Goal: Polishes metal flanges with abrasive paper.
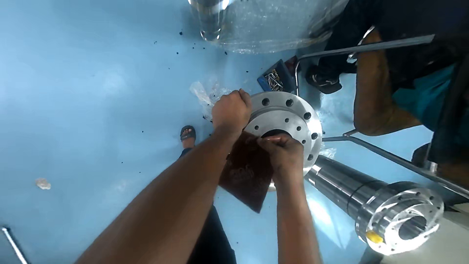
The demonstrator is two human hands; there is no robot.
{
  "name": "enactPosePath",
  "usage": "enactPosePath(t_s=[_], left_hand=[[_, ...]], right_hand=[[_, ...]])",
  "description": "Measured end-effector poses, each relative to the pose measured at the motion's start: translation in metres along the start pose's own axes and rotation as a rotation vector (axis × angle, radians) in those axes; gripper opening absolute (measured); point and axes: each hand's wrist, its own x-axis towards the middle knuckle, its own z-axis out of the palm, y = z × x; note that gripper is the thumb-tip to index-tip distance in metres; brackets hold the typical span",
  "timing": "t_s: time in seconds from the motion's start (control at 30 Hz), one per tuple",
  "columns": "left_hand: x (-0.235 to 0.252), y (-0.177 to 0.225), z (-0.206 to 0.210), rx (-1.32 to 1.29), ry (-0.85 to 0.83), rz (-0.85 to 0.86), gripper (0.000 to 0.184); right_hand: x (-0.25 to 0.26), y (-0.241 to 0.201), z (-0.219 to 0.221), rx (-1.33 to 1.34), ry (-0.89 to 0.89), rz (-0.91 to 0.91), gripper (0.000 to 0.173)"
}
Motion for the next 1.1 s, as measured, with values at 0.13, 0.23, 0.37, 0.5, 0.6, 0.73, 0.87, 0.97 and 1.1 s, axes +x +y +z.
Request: enactPosePath(t_s=[0.13,0.23,0.37,0.5,0.6,0.73,0.87,0.97,1.1], left_hand=[[0.001,0.001,0.000,-0.002,-0.008,-0.002,0.054],[0.001,0.000,0.000,-0.001,-0.001,0.002,0.053],[-0.001,0.000,0.000,0.000,-0.004,0.008,0.054],[0.001,0.001,-0.001,0.017,-0.010,0.011,0.055],[0.000,0.001,-0.001,0.049,-0.013,0.024,0.056],[0.000,0.003,-0.003,0.109,-0.031,0.034,0.059],[0.002,0.002,-0.001,0.103,-0.007,0.053,0.058],[0.001,0.001,-0.001,0.088,0.001,0.052,0.057],[0.001,0.001,-0.001,0.087,0.009,0.049,0.056]], right_hand=[[-0.017,0.014,-0.001,-0.041,-0.033,-0.017,0.011],[-0.013,0.011,0.000,-0.034,-0.033,0.011,0.011],[-0.004,0.003,0.002,-0.030,-0.011,-0.033,0.012],[-0.018,0.018,-0.002,-0.076,-0.063,-0.024,0.013],[-0.007,0.007,-0.004,-0.090,-0.076,-0.005,0.012],[-0.003,0.002,0.000,-0.101,-0.037,-0.056,0.012],[-0.014,0.014,-0.005,-0.141,-0.099,-0.011,0.012],[0.001,0.003,-0.004,-0.098,-0.080,-0.029,0.012],[-0.005,0.010,-0.002,-0.074,-0.071,-0.079,0.012]])
